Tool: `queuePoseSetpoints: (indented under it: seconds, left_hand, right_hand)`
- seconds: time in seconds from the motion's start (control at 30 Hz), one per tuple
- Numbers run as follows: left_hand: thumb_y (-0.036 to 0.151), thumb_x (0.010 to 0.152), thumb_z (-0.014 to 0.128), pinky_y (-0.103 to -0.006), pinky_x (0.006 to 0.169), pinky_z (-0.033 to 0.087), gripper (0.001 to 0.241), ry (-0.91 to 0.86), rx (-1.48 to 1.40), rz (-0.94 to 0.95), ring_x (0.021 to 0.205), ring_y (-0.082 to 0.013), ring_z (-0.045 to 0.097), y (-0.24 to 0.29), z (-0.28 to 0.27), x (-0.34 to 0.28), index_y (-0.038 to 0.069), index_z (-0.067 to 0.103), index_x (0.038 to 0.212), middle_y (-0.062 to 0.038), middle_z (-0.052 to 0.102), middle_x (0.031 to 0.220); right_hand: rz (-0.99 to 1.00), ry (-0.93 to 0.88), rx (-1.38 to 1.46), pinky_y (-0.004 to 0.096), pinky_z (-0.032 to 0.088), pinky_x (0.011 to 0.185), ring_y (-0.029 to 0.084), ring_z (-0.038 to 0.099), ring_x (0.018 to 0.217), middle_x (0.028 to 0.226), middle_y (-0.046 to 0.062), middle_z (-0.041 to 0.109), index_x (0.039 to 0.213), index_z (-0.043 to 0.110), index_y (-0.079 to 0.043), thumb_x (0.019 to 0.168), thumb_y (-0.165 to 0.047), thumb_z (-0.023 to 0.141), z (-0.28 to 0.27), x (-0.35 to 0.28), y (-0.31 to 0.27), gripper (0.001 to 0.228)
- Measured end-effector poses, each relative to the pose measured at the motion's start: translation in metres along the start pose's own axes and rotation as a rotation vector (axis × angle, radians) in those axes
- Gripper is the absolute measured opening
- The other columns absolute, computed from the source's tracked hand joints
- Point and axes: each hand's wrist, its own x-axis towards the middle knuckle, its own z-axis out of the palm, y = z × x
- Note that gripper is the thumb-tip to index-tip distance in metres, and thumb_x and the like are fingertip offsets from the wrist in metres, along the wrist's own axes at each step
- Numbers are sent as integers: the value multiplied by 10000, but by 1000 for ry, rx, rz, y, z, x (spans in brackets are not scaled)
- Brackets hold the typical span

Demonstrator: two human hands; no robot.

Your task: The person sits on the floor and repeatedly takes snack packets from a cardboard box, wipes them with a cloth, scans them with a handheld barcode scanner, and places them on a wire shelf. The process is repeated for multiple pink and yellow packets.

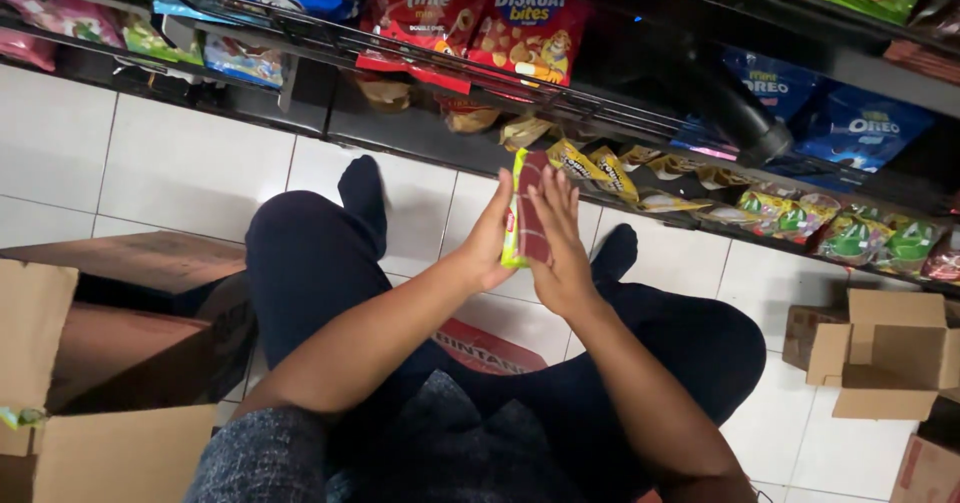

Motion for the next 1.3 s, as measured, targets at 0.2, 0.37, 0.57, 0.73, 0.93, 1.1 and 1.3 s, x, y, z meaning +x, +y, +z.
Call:
queuePoseSetpoints:
  seconds: [0.2, 0.37, 0.57, 0.73, 0.93, 1.1, 1.3]
  left_hand:
    - [836, 917, 400, -514, 1124, 472, 971, 64, -132, 19, 1322, -318, 555, 8, -29, 11, 67, 414, 1511, -153, 552, 1434]
    - [845, 855, 404, -544, 1008, 515, 989, 71, -132, 69, 1246, -346, 588, 34, -14, 9, 97, 399, 1502, -161, 583, 1366]
    - [580, 932, 565, -529, 918, 571, 729, 271, 324, 135, 1115, -315, 604, 29, -20, 8, 124, 422, 1483, -138, 593, 1269]
    - [277, 1015, 658, -439, 900, 598, 459, 205, 366, 105, 1049, -276, 704, 15, -16, 9, 44, 513, 1382, -148, 680, 1202]
    - [321, 1025, 524, -422, 956, 586, 451, 158, 313, -52, 1149, -234, 677, 2, -6, 4, 140, 471, 1434, -97, 636, 1324]
    - [613, 1013, 317, -494, 947, 567, 670, 125, 159, -128, 1173, -291, 668, 17, 11, -2, 131, 458, 1456, -136, 611, 1378]
    - [488, 1049, 395, -486, 1030, 524, 571, 268, 117, 15, 1256, -312, 641, 21, -37, 19, 82, 484, 1441, -162, 639, 1381]
  right_hand:
    - [-78, -69, -20, 568, 64, 1331, 420, 256, 1595, 1649, 253, 375, 1531, 470, -66, 1000, -174, 567, 4, -2, -12, 550]
    - [-6, -75, 294, 528, 226, 1341, 347, 525, 1479, 1378, 181, 681, 1367, 613, -32, 1044, -205, 527, -7, -22, 7, 376]
    - [461, 436, 768, 400, 511, 1077, 251, 647, 1213, 1286, 151, 654, 1333, 561, 5, 1078, -244, 521, -37, -24, 25, 359]
    - [487, 637, 619, 375, 543, 1041, 226, 656, 1198, 1337, 154, 629, 1382, 532, 6, 1088, -202, 539, -44, -19, 36, 360]
    - [149, 235, -94, 468, 363, 1226, 327, 513, 1432, 1510, 168, 574, 1441, 582, -58, 947, 56, 528, -41, 0, 0, 510]
    - [77, -164, -157, 580, 85, 1254, 390, 283, 1547, 1584, 161, 474, 1430, 605, -78, 778, 29, 606, -40, 5, -5, 660]
    - [3, -166, 41, 531, 192, 1333, 301, 578, 1433, 1365, 19, 686, 1154, 728, -72, 837, 20, 515, -54, -5, 9, 393]
